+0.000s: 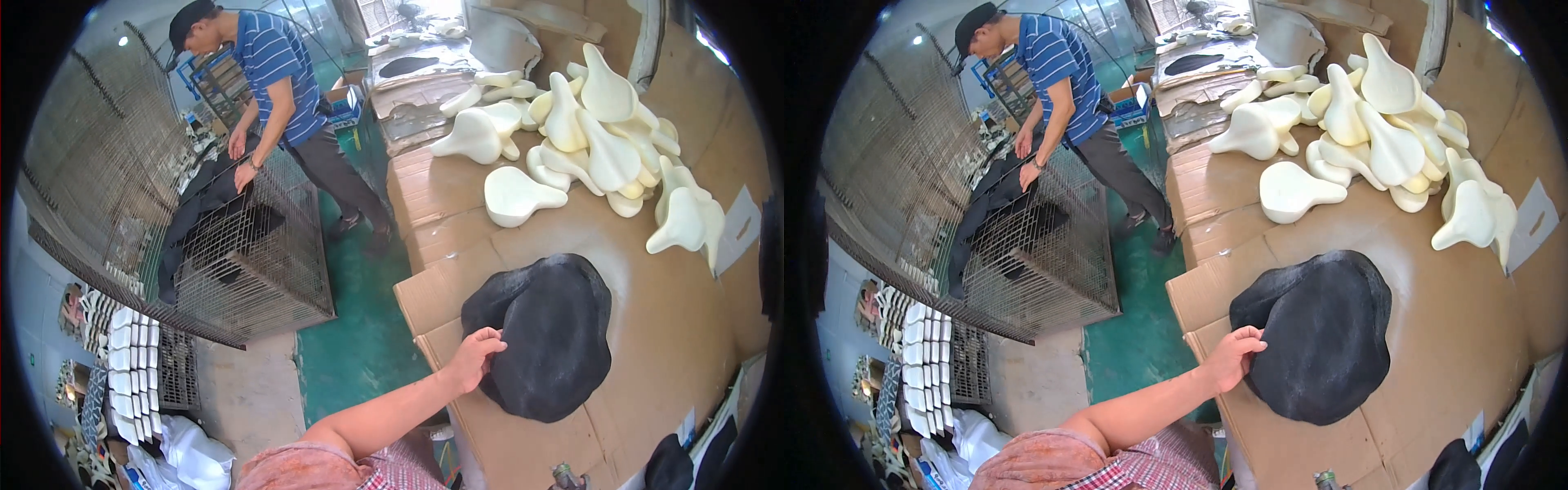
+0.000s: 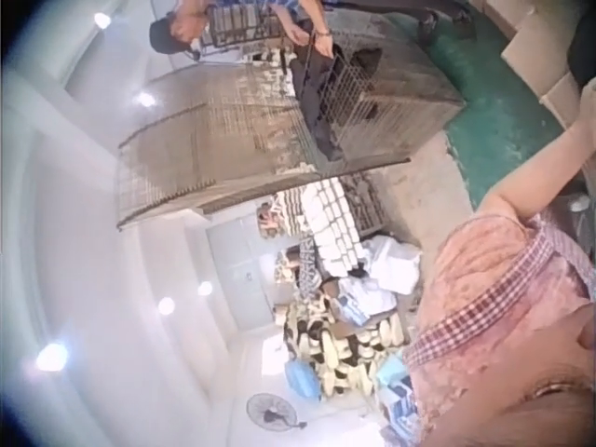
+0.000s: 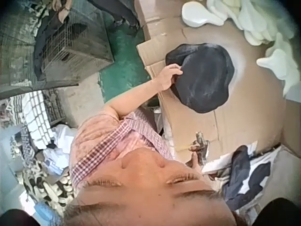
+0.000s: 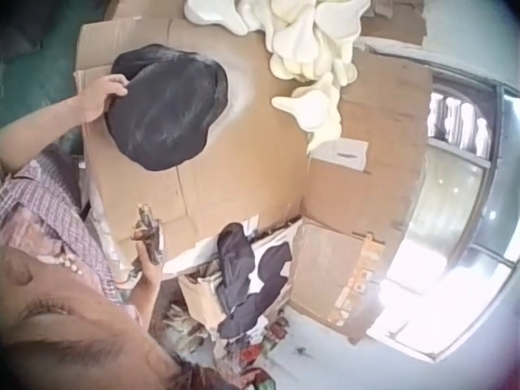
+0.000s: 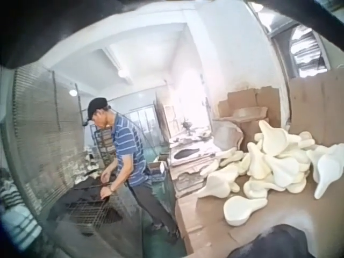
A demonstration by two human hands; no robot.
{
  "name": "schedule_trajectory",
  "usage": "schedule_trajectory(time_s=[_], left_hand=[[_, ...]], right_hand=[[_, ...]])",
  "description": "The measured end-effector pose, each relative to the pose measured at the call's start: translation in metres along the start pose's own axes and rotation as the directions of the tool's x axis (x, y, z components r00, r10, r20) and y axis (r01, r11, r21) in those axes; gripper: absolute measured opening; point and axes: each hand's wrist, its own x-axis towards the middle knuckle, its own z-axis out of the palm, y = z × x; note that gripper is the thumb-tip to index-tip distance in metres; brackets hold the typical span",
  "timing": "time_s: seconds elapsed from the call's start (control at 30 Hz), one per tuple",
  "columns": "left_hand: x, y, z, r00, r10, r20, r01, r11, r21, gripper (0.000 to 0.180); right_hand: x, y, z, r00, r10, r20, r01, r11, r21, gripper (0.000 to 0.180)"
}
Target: Apply adhesive to seat covers using a spray gun and organize the components on a drying rack.
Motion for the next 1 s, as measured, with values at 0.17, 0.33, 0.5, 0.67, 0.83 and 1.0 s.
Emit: schedule_trajectory(time_s=[0.17,0.33,0.5,0.67,0.83,1.0], left_hand=[[-0.030,0.064,0.050,0.968,0.014,0.251,0.081,0.928,-0.364,0.013],[-0.039,0.119,0.058,0.956,0.274,0.105,-0.202,0.874,-0.442,0.043],[-0.073,0.151,0.038,0.880,0.462,0.105,-0.383,0.824,-0.418,0.044],[-0.071,0.169,0.006,0.888,0.459,-0.005,-0.424,0.816,-0.392,0.037],[-0.075,0.201,-0.038,0.863,0.501,-0.054,-0.481,0.786,-0.388,0.034],[-0.074,0.236,-0.081,0.840,0.516,-0.167,-0.539,0.760,-0.362,0.032]], right_hand=[[0.050,-0.020,0.011,0.981,-0.121,0.152,0.106,0.989,0.104,0.029],[0.101,0.016,-0.001,0.984,-0.048,0.170,0.024,0.989,0.143,0.030],[0.108,0.025,-0.007,0.978,-0.039,0.204,0.006,0.987,0.158,0.033],[0.103,0.006,-0.002,0.958,-0.079,0.277,0.042,0.990,0.138,0.035],[0.077,-0.013,0.017,0.948,-0.087,0.307,0.061,0.994,0.093,0.037],[0.064,-0.024,0.054,0.936,-0.068,0.346,0.052,0.997,0.055,0.039]])
